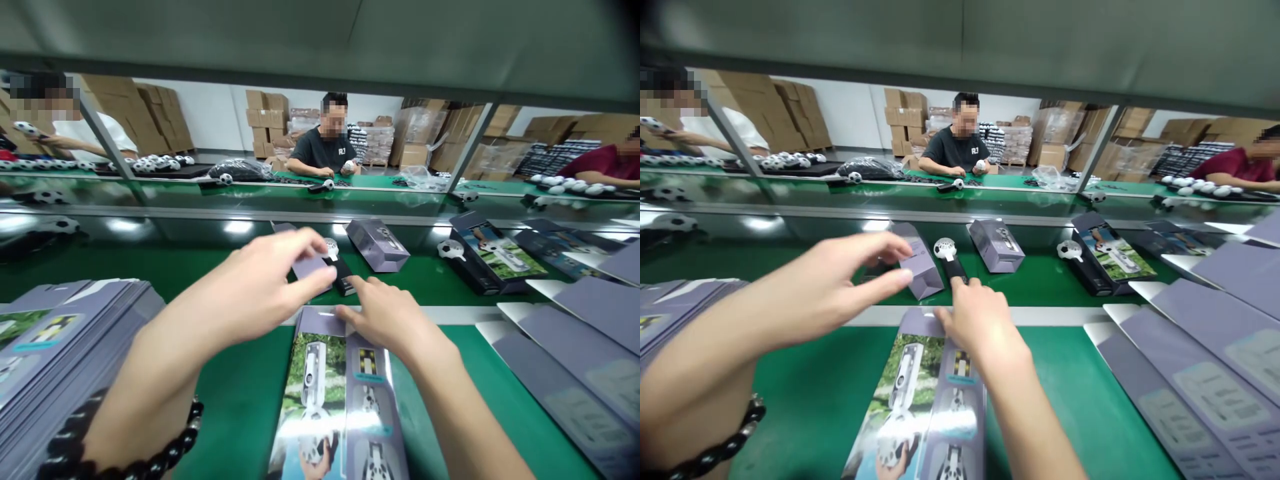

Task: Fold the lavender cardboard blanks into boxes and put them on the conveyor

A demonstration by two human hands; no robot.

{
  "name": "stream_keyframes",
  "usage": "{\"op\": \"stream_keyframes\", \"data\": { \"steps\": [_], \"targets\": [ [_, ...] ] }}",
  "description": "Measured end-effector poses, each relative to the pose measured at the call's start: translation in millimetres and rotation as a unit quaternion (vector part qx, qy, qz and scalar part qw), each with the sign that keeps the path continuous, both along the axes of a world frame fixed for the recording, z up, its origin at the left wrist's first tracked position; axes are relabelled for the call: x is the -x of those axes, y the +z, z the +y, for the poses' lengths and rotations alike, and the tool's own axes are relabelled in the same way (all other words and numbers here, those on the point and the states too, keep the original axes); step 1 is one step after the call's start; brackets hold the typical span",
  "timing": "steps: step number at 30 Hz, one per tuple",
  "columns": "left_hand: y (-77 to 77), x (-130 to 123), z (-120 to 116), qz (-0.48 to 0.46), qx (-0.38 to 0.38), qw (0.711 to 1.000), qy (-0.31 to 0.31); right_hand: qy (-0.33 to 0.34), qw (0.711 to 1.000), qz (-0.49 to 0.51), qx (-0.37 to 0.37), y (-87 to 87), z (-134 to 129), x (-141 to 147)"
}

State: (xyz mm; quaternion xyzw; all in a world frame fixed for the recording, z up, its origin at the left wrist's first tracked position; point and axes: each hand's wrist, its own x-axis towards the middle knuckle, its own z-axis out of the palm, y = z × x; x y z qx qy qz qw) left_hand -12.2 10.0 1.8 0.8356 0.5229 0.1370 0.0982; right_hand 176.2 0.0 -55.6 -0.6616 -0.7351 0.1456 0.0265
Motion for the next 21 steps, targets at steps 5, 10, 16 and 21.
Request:
{"op": "stream_keyframes", "data": {
  "steps": [5, 10, 16, 21],
  "targets": [
    [-33.4, -12, 20, 0.2, 0.18, 0.962, 0.044, -0.082, 0.991, -0.058, 0.09, -4.4, 5, -13],
    [-57.8, -32, 28, 0.242, 0.221, 0.945, 0.022, -0.056, 0.991, -0.041, 0.114, -8.7, 7, -12],
    [-30.7, -28, 11, 0.22, 0.156, 0.962, 0.05, -0.049, 0.997, -0.038, 0.044, 18.1, -11, -5],
    [-9.0, -9, -2, 0.127, 0.075, 0.987, 0.068, -0.055, 0.996, 0.018, -0.062, 34.9, -25, -9]
  ]
}}
